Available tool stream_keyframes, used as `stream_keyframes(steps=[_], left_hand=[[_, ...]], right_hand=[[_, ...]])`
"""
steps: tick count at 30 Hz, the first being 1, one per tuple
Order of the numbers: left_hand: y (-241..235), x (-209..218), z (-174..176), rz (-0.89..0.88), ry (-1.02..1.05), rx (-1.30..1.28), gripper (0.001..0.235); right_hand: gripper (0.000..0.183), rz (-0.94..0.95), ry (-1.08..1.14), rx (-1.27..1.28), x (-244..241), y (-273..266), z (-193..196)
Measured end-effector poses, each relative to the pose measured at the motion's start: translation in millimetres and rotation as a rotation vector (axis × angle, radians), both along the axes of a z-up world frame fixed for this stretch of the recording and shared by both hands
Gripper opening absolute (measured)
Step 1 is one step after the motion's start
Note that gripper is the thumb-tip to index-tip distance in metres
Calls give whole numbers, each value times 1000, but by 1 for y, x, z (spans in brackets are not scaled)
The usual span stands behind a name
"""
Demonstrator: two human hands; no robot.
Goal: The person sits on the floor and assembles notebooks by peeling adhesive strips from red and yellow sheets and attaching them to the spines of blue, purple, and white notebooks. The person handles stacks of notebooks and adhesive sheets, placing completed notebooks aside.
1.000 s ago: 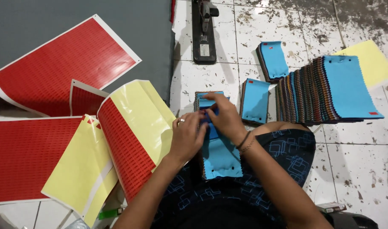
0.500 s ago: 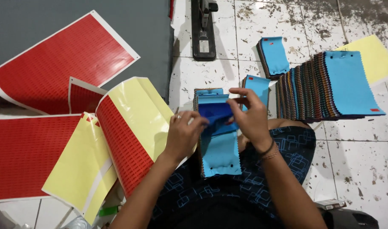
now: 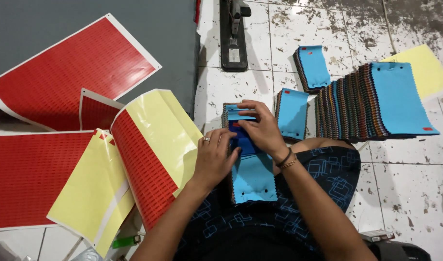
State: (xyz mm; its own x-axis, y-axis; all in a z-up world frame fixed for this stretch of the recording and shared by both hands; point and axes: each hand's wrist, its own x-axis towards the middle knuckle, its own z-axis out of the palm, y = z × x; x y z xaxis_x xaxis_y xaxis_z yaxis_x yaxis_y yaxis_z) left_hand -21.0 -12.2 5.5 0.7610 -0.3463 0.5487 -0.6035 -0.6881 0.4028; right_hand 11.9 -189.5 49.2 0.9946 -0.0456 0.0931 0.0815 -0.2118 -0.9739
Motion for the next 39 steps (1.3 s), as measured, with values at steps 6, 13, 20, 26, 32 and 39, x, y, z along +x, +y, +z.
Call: stream_keyframes(steps=[6, 13, 20, 26, 32, 39], left_hand=[[0, -3, -5, -42, 57, 42, 27], [2, -1, 7, -80, 45, 115, 24], [2, 3, -1, -77, 62, 175, 29], [1, 11, 20, -23, 338, -200, 31], [-12, 33, 5, 3, 536, -445, 26], [-1, 6, 32, -162, 257, -200, 11]], right_hand=[[47, 45, 7, -102, 9, -2, -7], [46, 78, -47, -218, 8, 1, -7], [50, 117, -291, -561, 8, 8, -23], [49, 101, -265, -386, -3, 2, 0], [45, 87, -266, -309, -20, 0, 18], [32, -109, -321, -321, -52, -28, 49]])
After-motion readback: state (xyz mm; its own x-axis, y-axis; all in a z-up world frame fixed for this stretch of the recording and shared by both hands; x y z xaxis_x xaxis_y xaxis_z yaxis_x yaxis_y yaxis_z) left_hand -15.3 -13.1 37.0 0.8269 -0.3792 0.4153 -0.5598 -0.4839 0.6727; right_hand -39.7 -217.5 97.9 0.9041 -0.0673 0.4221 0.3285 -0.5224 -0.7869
